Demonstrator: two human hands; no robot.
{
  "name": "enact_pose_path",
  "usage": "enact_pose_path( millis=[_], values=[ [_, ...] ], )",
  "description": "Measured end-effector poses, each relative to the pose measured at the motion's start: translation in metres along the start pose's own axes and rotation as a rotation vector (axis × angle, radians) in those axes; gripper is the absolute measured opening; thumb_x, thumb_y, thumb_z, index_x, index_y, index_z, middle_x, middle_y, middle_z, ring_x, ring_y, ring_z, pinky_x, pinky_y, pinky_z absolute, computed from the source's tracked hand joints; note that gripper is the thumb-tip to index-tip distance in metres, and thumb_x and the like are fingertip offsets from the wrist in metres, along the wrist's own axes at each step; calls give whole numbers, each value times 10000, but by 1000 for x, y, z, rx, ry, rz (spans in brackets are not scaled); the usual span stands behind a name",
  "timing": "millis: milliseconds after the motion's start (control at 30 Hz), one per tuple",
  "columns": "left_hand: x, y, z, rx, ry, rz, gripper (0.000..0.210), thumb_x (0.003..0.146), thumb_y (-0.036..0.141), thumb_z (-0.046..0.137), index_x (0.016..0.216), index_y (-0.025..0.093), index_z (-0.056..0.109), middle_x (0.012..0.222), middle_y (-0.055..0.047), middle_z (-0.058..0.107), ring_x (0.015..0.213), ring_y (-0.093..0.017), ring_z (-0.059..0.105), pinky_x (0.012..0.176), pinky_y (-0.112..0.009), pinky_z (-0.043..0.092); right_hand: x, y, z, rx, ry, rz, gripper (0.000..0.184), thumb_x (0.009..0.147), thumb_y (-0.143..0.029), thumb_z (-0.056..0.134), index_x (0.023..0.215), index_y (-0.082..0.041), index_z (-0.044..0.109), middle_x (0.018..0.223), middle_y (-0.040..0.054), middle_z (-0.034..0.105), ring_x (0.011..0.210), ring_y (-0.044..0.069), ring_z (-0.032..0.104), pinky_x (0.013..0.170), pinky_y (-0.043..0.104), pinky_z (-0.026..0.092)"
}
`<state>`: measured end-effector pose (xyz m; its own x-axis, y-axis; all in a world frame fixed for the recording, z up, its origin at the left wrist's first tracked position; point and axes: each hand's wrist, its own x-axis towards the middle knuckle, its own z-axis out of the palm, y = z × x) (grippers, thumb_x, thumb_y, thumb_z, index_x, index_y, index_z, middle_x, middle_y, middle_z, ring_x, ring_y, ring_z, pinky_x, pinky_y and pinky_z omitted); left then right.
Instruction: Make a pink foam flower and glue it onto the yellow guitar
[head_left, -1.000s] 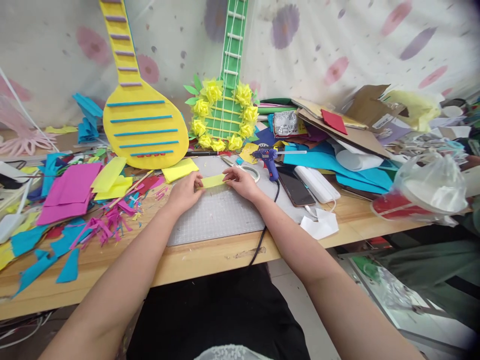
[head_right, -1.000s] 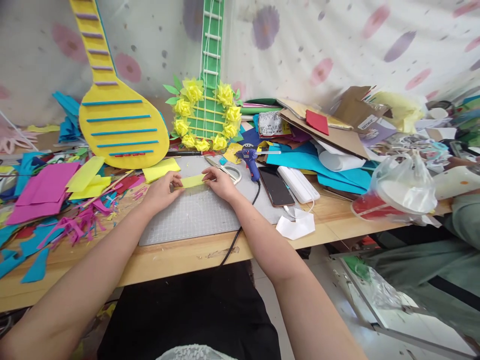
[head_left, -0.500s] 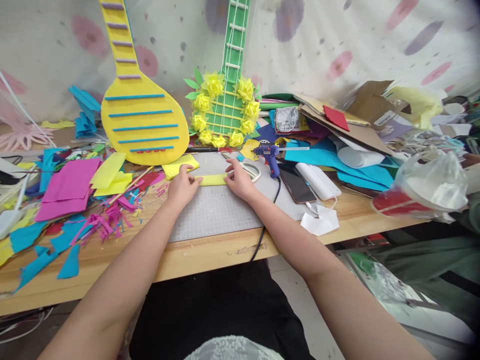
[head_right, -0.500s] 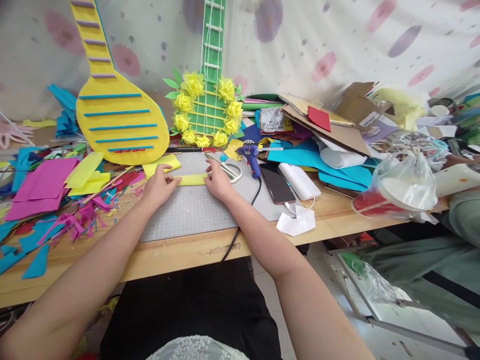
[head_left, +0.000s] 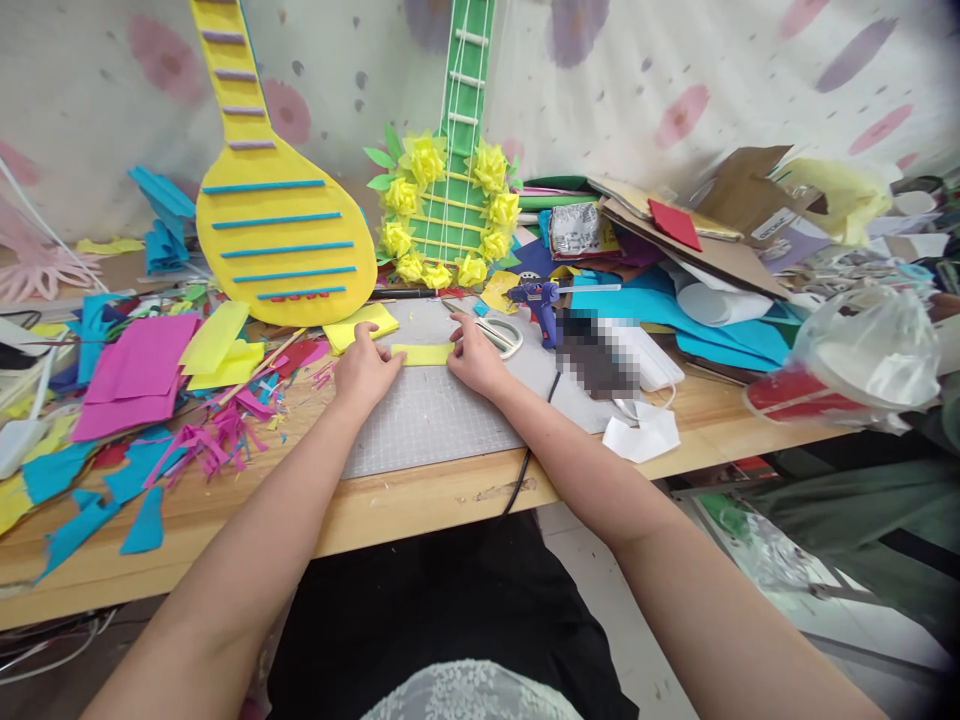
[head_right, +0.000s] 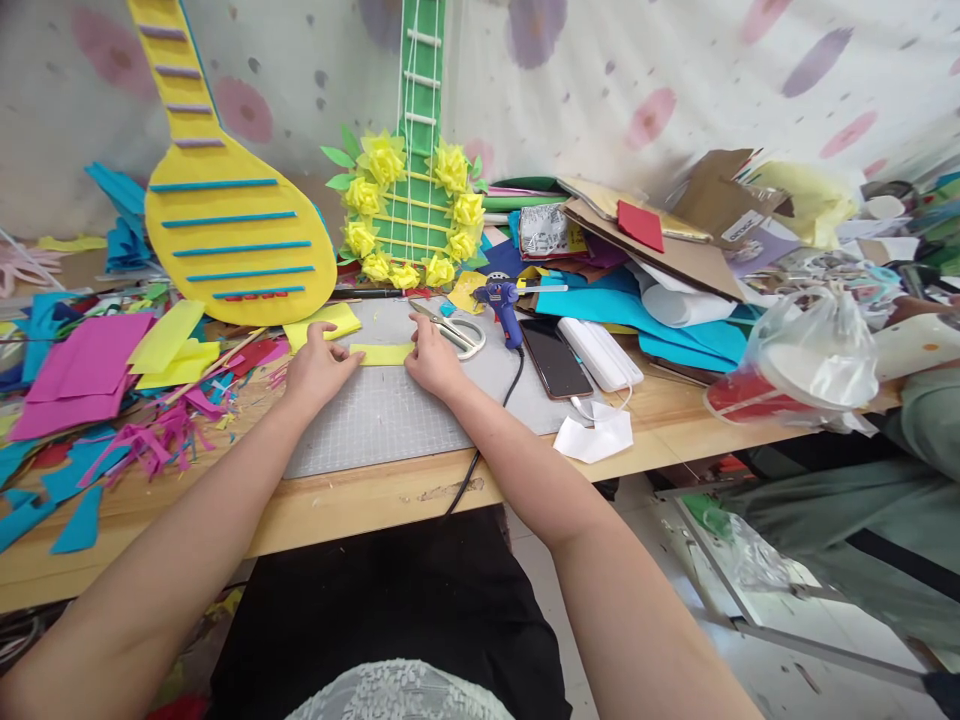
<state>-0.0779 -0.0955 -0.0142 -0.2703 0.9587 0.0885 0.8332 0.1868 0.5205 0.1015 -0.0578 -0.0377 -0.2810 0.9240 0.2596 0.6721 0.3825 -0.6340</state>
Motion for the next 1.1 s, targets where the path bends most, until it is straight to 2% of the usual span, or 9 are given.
enact_pose_path(
  millis=[200,567,700,867,1100],
  values=[
    [1,0,2,18,19,9,457,787,385,570,1170,218,386,857,-10,696,905,-212,632,701,-307,432,2,2,-1,55,21,3,553,744,-140,437,1291,-148,349,1056,117,567,814,173,552,756,346,468],
    [-1,1,4,78,21,42,482,782,370,594,1191,220,387,879,-27,687,945,-223,616,735,-316,436,-1,-4,0,-98,-11,-31,587,705,-85,393,1290,-121,376,1122,148,572,833,188,565,737,339,476],
    [1,0,6,107,26,30,471,800,398,570,1196,222,386,892,-37,688,948,-230,619,747,-323,441,-1,-6,0,-165,-22,-36,555,735,-97,368,1290,-102,384,1147,166,568,897,212,565,756,356,480],
    [2,1,7,127,34,34,478,799,402,565,1202,213,390,891,-47,692,953,-254,618,745,-339,449,-1,-9,-2,-178,-28,-18,548,744,-91,365,1291,-86,388,1149,172,573,965,229,558,798,364,476],
    [2,2,7,146,23,26,455,809,395,558,1196,214,401,878,-61,666,965,-260,591,770,-356,440,-1,-12,-3,-206,-50,0,556,740,-93,376,1295,-94,387,1148,173,568,951,234,562,796,375,480]
  ],
)
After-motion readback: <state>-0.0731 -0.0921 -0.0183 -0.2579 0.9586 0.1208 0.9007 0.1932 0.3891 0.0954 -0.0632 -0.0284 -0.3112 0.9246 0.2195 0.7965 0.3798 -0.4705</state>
